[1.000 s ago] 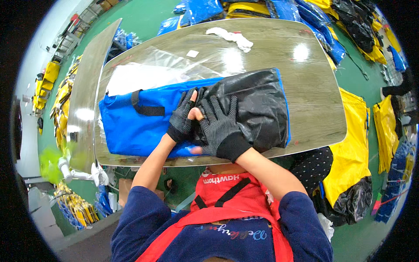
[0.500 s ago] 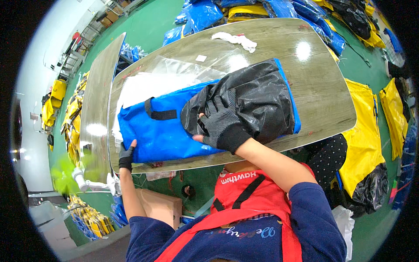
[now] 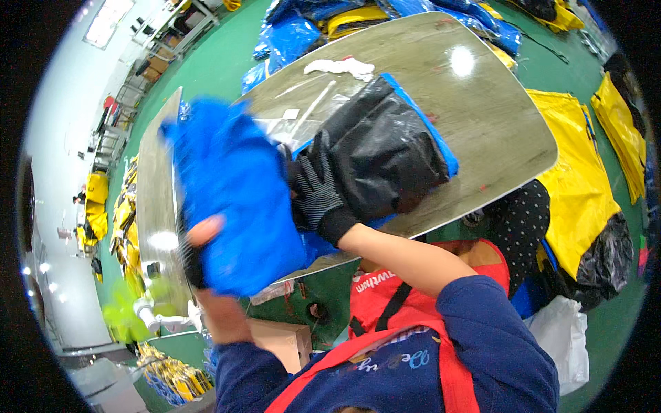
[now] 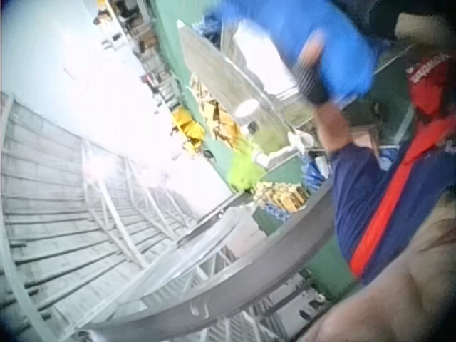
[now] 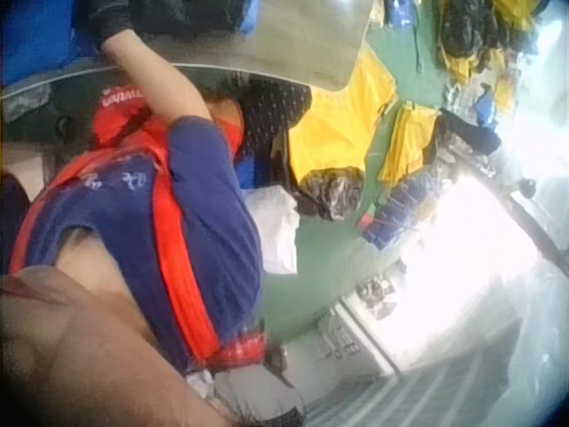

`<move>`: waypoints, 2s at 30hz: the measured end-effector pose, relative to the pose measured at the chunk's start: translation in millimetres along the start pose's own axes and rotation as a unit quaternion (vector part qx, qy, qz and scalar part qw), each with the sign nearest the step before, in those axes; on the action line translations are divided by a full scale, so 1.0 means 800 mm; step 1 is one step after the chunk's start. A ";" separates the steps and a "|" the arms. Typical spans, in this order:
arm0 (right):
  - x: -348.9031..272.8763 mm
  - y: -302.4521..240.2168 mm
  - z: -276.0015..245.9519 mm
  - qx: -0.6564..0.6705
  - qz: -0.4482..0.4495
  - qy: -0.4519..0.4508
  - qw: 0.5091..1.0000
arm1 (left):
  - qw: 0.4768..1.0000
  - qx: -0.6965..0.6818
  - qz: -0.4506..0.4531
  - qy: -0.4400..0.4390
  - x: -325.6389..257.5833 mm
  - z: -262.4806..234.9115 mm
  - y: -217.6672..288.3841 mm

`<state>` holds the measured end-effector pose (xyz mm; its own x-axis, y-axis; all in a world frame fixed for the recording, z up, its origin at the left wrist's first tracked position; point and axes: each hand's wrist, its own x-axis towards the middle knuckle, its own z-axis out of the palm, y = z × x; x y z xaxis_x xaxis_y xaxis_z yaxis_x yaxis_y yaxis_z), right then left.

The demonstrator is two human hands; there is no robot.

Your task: The person folds blue and yellow tarps on a table, then places each folded tarp into a clear plastic bag. The person repeats this process for multiple tarps, handling them one at a time.

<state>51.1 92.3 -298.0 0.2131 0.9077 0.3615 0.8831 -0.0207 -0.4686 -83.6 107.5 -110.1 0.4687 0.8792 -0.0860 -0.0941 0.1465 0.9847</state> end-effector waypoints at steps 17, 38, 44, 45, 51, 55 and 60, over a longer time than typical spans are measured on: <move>-0.152 0.072 -0.032 0.138 -0.095 -0.088 0.982 | 0.928 0.209 -0.011 -0.307 0.142 0.226 -0.236; -0.146 0.248 -0.238 -0.043 -0.104 0.017 0.993 | 0.659 0.573 0.279 -0.399 0.238 0.220 -0.242; -0.210 0.250 -0.239 -0.195 -0.099 0.037 0.975 | 0.676 0.492 0.255 -0.485 0.216 0.251 -0.256; -0.214 0.253 -0.239 -0.216 -0.094 0.044 0.971 | 0.671 0.492 0.248 -0.497 0.221 0.262 -0.253; -0.210 0.257 -0.246 -0.113 -0.168 0.055 0.978 | 0.683 0.534 0.173 -0.467 0.206 0.250 -0.234; -0.228 0.269 -0.258 -0.074 -0.173 0.007 0.982 | 0.655 0.562 0.121 -0.491 0.198 0.220 -0.199; -0.250 0.267 -0.276 -0.103 -0.185 0.051 0.976 | 0.669 0.527 0.125 -0.509 0.146 0.194 -0.210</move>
<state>289.3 -186.0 -292.4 -0.1058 0.8231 0.5580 0.9703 0.2082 -0.1232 123.4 115.0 -262.3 0.9598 -0.0276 -0.2793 0.1381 -0.8199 0.5556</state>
